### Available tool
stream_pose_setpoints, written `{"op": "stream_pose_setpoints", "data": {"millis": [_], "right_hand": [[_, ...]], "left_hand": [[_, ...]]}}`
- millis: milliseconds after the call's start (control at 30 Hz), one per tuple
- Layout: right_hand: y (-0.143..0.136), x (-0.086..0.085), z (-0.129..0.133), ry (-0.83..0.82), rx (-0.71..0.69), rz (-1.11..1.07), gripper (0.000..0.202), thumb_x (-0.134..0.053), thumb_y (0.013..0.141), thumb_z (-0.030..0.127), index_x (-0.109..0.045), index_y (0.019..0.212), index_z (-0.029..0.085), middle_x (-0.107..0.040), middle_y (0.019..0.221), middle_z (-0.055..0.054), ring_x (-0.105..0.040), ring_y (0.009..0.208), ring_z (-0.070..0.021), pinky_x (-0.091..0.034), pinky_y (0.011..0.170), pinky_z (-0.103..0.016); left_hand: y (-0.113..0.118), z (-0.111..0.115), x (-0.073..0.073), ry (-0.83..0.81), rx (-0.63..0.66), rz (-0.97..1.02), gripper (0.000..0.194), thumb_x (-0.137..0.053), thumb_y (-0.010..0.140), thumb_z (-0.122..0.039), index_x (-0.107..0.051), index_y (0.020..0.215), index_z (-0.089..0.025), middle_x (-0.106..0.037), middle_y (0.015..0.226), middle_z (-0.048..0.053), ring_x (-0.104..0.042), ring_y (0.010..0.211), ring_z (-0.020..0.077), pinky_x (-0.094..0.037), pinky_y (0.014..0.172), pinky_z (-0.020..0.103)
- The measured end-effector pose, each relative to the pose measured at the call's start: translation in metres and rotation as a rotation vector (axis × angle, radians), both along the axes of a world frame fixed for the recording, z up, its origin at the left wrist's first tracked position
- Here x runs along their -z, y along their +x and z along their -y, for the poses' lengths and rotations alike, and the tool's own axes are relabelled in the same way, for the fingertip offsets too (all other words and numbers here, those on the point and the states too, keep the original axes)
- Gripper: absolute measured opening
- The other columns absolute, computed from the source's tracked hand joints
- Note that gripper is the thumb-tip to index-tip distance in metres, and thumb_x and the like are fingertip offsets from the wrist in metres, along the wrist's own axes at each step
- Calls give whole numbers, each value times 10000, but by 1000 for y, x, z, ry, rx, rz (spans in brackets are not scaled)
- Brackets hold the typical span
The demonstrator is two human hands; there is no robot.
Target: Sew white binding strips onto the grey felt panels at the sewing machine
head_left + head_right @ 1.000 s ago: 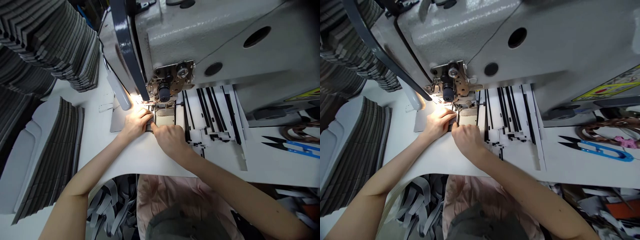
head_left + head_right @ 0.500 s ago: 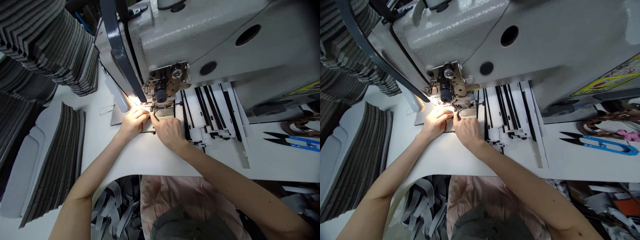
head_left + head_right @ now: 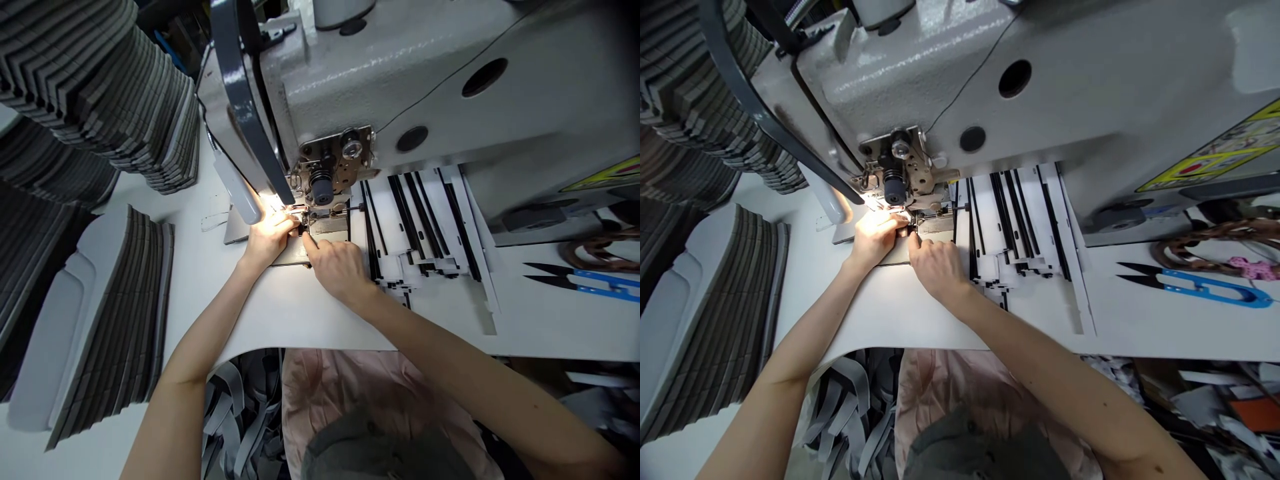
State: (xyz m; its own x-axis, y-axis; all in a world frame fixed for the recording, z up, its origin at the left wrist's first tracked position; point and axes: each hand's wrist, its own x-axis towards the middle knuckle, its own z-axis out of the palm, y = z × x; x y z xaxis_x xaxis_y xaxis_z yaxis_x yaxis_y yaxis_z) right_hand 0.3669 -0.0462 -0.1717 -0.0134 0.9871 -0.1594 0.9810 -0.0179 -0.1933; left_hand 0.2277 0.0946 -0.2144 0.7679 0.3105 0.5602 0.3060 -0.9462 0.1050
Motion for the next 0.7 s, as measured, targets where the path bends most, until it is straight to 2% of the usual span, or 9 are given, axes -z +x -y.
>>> {"op": "stream_pose_setpoints", "data": {"millis": [200,400,700], "right_hand": [[-1,3,1,11,0,5,509,-302,995,108,-415,1491,120,-711,977,-146,-696,877,-219,-365,637,-310],[-1,5,1,24,2,-1,504,-279,999,116,-423,1482,115,-705,992,-158,-696,898,-225,-384,657,-312],[-3,3,2,16,2,9,509,-257,1001,108,-424,1482,107,-702,1000,-173,-698,918,-234,-391,665,-314]], "left_hand": [[1,0,-2,-40,-1,1,260,-465,952,-141,-706,872,-194,-761,915,53,-713,992,163,-550,827,280],[2,-1,-5,41,-9,-15,301,-449,934,-129,-722,819,-187,-769,860,55,-728,890,154,-564,772,276],[0,-2,0,15,-46,-46,322,-448,896,-94,-726,782,-210,-772,857,24,-724,874,135,-553,789,271]]}}
